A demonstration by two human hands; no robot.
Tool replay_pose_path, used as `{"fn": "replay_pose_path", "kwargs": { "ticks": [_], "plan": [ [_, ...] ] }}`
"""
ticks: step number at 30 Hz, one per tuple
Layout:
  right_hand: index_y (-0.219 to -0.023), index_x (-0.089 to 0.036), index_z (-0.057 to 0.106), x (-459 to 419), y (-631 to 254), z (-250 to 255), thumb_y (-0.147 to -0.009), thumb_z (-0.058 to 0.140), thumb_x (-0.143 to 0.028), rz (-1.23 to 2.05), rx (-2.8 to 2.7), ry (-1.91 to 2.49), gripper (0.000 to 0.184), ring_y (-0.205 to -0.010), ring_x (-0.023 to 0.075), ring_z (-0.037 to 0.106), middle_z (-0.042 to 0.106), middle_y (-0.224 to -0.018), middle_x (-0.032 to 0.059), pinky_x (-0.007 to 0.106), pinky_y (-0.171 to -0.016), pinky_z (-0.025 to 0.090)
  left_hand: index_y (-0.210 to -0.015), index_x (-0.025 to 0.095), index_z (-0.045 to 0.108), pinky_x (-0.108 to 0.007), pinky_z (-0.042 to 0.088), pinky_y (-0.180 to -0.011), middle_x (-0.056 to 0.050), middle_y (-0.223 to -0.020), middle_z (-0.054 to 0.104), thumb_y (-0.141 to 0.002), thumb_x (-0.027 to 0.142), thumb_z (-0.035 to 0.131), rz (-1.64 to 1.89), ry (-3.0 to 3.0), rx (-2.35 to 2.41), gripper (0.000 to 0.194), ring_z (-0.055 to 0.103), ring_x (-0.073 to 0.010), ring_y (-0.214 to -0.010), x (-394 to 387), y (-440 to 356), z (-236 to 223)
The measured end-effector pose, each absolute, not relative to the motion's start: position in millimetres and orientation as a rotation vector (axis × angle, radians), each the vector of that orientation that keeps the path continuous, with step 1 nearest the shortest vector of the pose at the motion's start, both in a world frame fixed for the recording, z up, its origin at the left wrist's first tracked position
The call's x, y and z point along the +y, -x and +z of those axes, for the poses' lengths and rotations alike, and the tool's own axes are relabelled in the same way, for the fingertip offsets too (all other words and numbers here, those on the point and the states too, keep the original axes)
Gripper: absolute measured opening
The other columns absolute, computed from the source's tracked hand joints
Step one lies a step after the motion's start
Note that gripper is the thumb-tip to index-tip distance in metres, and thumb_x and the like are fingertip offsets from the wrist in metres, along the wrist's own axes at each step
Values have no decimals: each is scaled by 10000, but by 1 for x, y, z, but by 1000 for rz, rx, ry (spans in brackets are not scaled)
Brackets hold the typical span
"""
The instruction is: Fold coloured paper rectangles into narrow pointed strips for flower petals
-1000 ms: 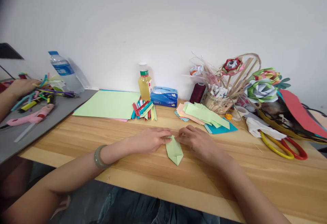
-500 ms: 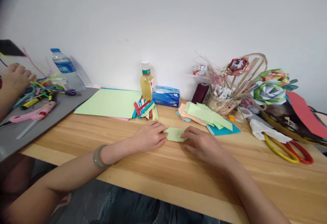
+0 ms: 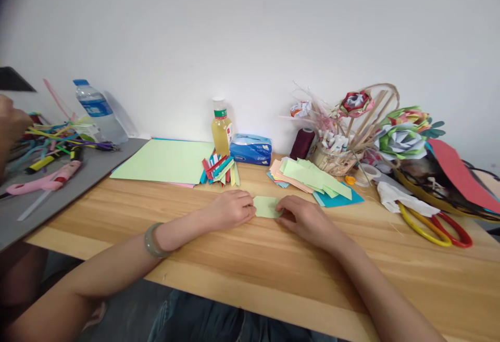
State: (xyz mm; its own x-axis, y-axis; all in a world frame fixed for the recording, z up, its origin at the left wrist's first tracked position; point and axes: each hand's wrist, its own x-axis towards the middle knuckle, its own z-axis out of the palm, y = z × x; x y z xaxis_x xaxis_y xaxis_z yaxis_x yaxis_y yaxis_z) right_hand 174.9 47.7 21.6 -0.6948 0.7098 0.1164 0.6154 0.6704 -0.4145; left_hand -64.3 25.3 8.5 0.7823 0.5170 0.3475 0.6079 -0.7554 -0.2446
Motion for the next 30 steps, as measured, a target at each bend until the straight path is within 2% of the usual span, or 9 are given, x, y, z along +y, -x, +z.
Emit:
{"fn": "replay_pose_path", "kwargs": {
  "ticks": [6,13,20,24,30],
  "plan": [
    [-860,-201,560,49,-175,22,-824,498,-254,526,-2626,1010,89,-792,188,561,598,-880,59,320,-697,452,-736,152,592,-275,414,-667,-38,-760,593,-900,192,423,-369,2685,-992,239,553,-154,-749,24,62,11],
    [-907,-196,597,48,-172,26,-819,508,-269,594,-2625,985,145,-794,187,566,586,-941,76,320,-693,462,-777,180,608,-242,423,-676,-16,-829,619,-840,188,489,-527,2788,-1290,135,561,-143,-801,24,60,11],
    [-794,-189,613,54,-173,17,-862,456,-297,627,-2517,974,202,-777,175,568,586,-865,65,309,-696,453,-784,191,629,-257,444,-744,-7,-852,630,-790,201,551,-654,2819,-1456,79,562,-162,-873,23,59,10],
    [-788,-190,625,55,-172,15,-815,519,-343,745,-2438,1072,189,-741,170,572,601,-856,54,304,-666,459,-782,203,648,-262,446,-761,7,-831,630,-778,253,606,-720,2853,-1567,65,559,-165,-884,24,60,12],
    [-741,-190,584,56,-171,15,-778,552,-355,846,-2394,1159,172,-661,158,550,577,-740,20,288,-602,444,-758,210,666,-269,442,-745,5,-792,630,-786,233,612,-802,2896,-1611,65,557,-171,-861,26,60,12]
  ]
}}
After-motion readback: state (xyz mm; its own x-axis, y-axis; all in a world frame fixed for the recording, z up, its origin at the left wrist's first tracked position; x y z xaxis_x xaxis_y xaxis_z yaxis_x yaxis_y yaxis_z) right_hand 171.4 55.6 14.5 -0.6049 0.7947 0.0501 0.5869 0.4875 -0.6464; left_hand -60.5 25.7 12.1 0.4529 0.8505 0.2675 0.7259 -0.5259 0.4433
